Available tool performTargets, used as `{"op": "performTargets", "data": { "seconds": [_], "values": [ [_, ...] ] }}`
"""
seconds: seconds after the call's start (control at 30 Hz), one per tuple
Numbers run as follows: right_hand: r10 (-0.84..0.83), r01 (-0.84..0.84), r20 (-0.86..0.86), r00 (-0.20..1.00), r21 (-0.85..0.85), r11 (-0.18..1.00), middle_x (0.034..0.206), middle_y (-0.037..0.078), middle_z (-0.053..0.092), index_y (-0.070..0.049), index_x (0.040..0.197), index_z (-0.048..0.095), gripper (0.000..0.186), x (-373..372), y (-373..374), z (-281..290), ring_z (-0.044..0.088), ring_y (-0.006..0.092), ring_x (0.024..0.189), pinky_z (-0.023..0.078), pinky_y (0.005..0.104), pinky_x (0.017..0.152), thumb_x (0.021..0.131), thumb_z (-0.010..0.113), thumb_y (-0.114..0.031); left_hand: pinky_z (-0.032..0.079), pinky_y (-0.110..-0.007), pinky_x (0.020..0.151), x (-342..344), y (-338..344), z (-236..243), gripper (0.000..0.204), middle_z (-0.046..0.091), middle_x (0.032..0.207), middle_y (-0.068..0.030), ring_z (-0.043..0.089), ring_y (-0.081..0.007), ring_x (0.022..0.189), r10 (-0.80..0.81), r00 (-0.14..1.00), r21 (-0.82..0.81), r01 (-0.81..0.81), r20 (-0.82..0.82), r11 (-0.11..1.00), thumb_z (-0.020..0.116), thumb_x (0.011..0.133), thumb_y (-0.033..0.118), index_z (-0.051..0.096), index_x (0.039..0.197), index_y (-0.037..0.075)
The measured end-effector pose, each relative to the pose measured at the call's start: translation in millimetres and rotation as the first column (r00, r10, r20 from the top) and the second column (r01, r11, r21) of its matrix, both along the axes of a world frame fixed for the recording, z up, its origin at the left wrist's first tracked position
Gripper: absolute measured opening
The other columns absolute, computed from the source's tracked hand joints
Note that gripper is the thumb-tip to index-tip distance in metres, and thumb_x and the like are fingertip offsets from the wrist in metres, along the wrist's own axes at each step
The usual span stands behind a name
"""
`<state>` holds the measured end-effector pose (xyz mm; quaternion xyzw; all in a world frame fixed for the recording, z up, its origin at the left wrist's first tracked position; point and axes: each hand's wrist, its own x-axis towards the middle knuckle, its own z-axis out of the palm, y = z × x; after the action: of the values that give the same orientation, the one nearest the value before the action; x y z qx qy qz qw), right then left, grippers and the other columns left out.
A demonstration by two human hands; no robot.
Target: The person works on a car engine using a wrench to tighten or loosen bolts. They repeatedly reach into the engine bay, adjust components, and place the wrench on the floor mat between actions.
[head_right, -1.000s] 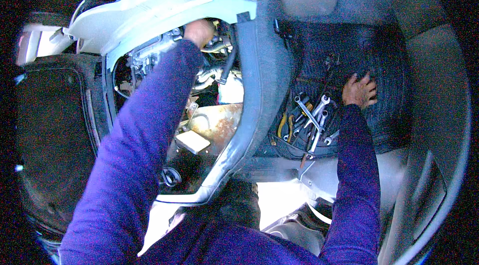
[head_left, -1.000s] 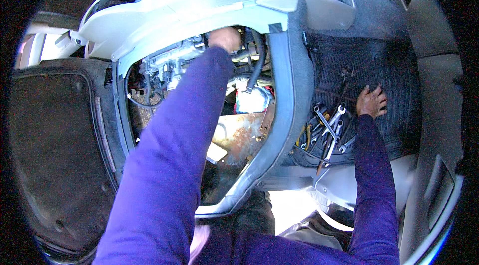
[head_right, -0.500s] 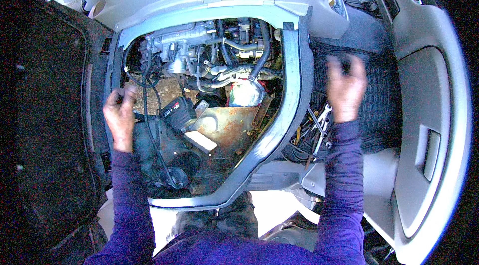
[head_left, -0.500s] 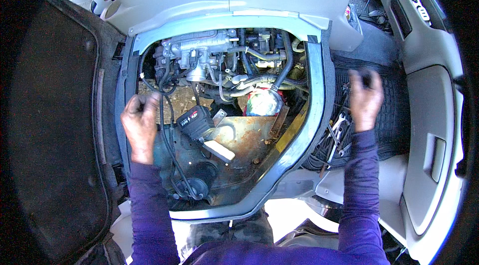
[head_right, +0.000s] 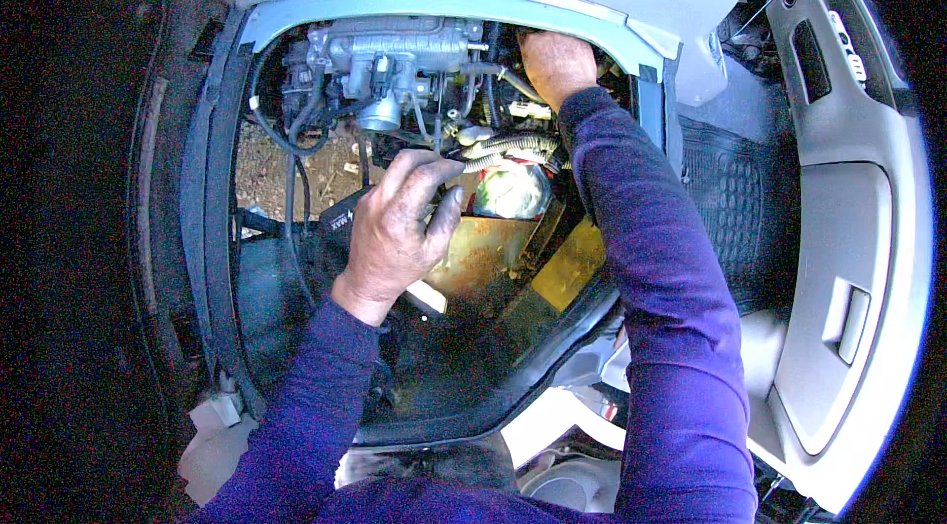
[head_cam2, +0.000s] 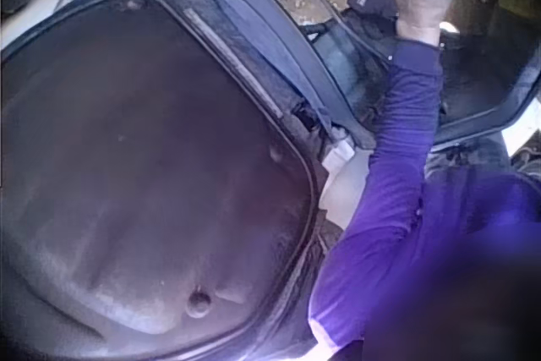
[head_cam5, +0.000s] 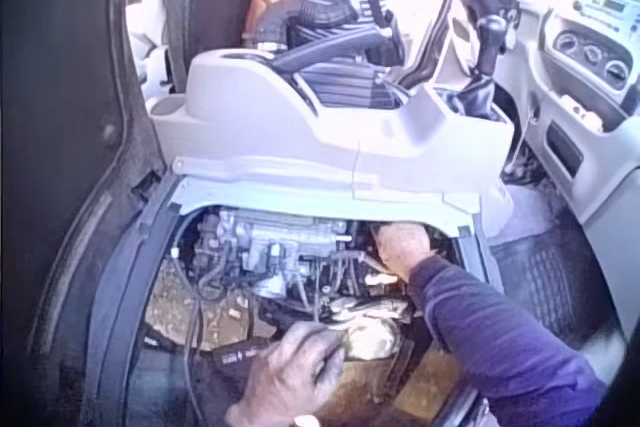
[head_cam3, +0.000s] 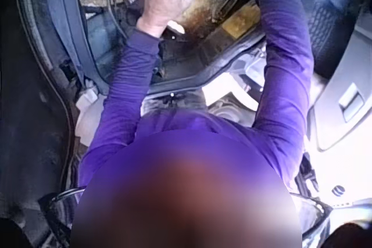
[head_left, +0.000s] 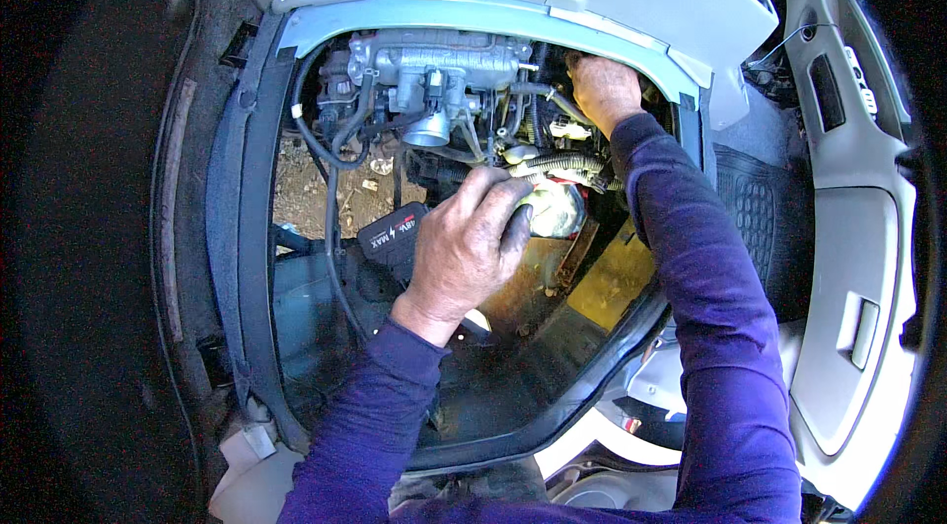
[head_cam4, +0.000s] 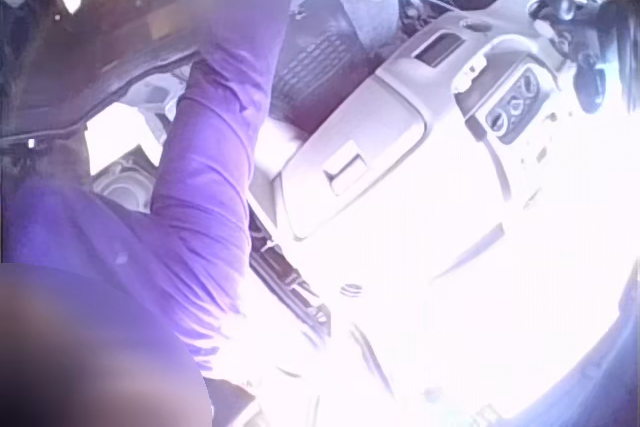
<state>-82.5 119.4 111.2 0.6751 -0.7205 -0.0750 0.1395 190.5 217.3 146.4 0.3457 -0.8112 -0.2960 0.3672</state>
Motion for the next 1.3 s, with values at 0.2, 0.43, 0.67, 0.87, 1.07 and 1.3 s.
{"op": "performTargets", "data": {
  "seconds": [0.2, 0.43, 0.67, 0.87, 1.07, 1.3],
  "values": [
    [-0.055, 0.053, -0.109, 0.993, -0.023, 0.998, 0.092, 0.016, 0.073, -0.010, 0.093, 0.076, 0.023, 7.3, 3.2, -6.7, 0.070, 0.0330, 0.091, 0.054, 0.0475, 0.081, 0.089, 0.058, -0.025, 0.056, -0.041, 0.073, 2.3, 4.1, -6.5, 0.022, 0.063, 0.101, -0.0102, 0.068, -0.0318, 0.087, -0.031, 0.998, 0.040, 0.029, 0.059, 0.999, 0.071, 0.082, 0.008, 0.066, 0.103, 0.010],
    [-0.050, 0.050, 0.009, 0.999, 0.074, 0.996, 0.098, 0.017, 0.073, -0.006, 0.094, 0.075, 0.023, -6.4, -17.2, -20.6, 0.070, 0.0348, 0.093, 0.055, 0.0462, 0.081, 0.086, 0.058, -0.020, 0.056, -0.042, 0.073, 6.4, 0.7, -10.5, 0.019, 0.062, 0.103, -0.0110, 0.067, -0.0331, 0.089, -0.023, 0.997, 0.086, 0.016, 0.076, 0.996, 0.070, 0.083, 0.009, 0.063, 0.101, 0.009],
    [-0.015, 0.014, -0.024, 1.000, -0.043, 0.999, 0.102, 0.019, 0.072, -0.005, 0.095, 0.075, 0.024, -7.4, -18.1, -24.6, 0.069, 0.0349, 0.097, 0.054, 0.0485, 0.085, 0.084, 0.058, -0.017, 0.054, -0.041, 0.080, 14.3, -7.5, -7.3, 0.018, 0.063, 0.102, -0.0129, 0.066, -0.0339, 0.094, 0.090, 0.994, 0.081, -0.095, 0.060, 0.992, 0.070, 0.083, 0.008, 0.064, 0.101, 0.006],
    [-0.005, 0.005, -0.004, 1.000, -0.093, 0.996, 0.097, 0.022, 0.070, -0.001, 0.097, 0.072, 0.025, -7.6, -18.6, -28.2, 0.068, 0.0383, 0.094, 0.053, 0.0488, 0.085, 0.083, 0.057, -0.015, 0.054, -0.044, 0.074, 17.1, -14.0, -8.3, 0.019, 0.061, 0.101, -0.0125, 0.066, -0.0352, 0.087, 0.127, 0.992, 0.038, -0.127, 0.014, 0.991, 0.070, 0.084, 0.012, 0.063, 0.100, 0.006],
    [-0.082, 0.072, 0.058, 0.995, 0.156, 0.985, 0.099, 0.018, 0.071, -0.008, 0.107, 0.072, 0.027, -6.0, -17.3, -7.7, 0.068, 0.0348, 0.093, 0.054, 0.0454, 0.083, 0.086, 0.058, -0.017, 0.053, -0.045, 0.076, 19.3, -12.7, -10.0, 0.018, 0.062, 0.100, -0.0139, 0.065, -0.0365, 0.089, 0.142, 0.990, 0.038, -0.143, 0.020, 0.989, 0.070, 0.085, 0.012, 0.064, 0.100, 0.004],
    [0.305, -0.253, 0.568, 0.764, -0.170, 0.952, 0.104, 0.022, 0.065, 0.002, 0.114, 0.065, 0.028, 0.4, 128.6, 77.8, 0.063, 0.0369, 0.100, 0.051, 0.0440, 0.089, 0.091, 0.062, -0.012, 0.053, -0.040, 0.077, 10.3, -9.6, -2.4, 0.019, 0.063, 0.097, -0.0128, 0.065, -0.0319, 0.086, 0.096, 0.994, 0.016, -0.097, 0.053, 0.995, 0.070, 0.084, 0.007, 0.063, 0.101, 0.003]
  ]
}}
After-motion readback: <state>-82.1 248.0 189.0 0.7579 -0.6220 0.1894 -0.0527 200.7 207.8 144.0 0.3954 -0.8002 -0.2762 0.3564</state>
